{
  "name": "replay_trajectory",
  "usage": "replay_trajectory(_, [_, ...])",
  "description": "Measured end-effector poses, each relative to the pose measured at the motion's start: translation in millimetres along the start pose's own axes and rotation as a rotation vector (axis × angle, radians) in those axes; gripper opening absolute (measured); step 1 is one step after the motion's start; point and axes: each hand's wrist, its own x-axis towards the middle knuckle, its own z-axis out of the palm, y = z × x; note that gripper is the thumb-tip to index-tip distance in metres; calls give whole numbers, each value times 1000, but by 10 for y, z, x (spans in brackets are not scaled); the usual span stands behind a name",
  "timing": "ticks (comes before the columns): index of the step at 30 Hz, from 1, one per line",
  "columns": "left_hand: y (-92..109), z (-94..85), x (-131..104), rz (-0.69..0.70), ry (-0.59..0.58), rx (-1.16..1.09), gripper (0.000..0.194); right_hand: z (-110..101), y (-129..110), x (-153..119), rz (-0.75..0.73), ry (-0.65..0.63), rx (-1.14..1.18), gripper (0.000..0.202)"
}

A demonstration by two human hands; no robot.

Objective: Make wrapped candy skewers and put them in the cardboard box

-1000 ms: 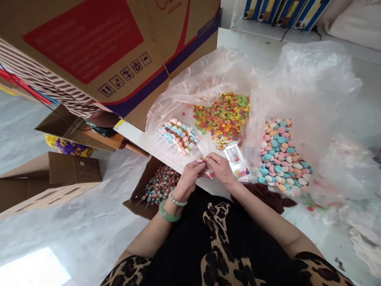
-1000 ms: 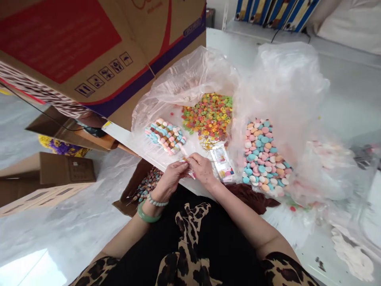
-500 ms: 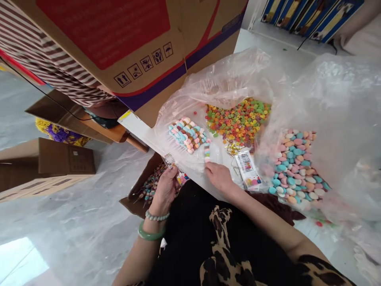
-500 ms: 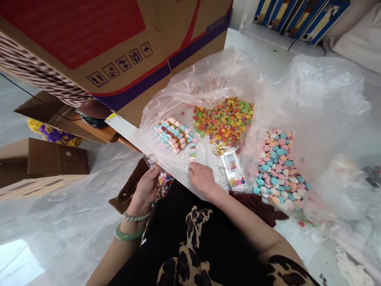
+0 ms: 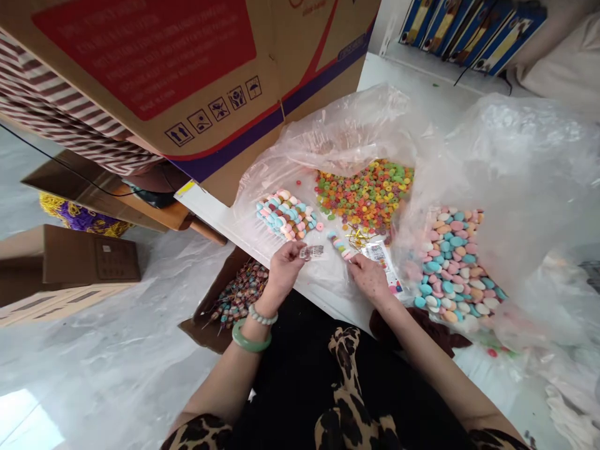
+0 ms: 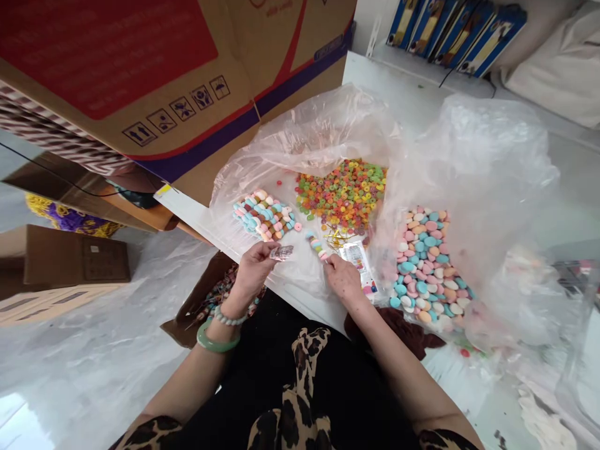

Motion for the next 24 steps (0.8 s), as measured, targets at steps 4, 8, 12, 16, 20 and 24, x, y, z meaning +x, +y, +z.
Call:
replay_trajectory(4, [-33,158,110,220,-22,373,17,-81,41,-27,19,28,88,21])
replay_trajectory(8, [114,368,201,380,-36,934,48,-161,99,-92,-108,140,37,22])
replay_trajectory(12, [232,647,364,325,-173,1446,35,-209,194,-153,-146,122,36,24])
replay_trajectory(16, [230,833,547,293,-261,1715,37,-231,286,-238,-118,90,116,23])
replay_trajectory(20, [199,878,630,342,-243,1782,37,-258,348,-314,-72,55,267,20])
replay_trajectory(24, [161,846,622,378,-247,1730,36,-267,380,-356,1,24,437,17])
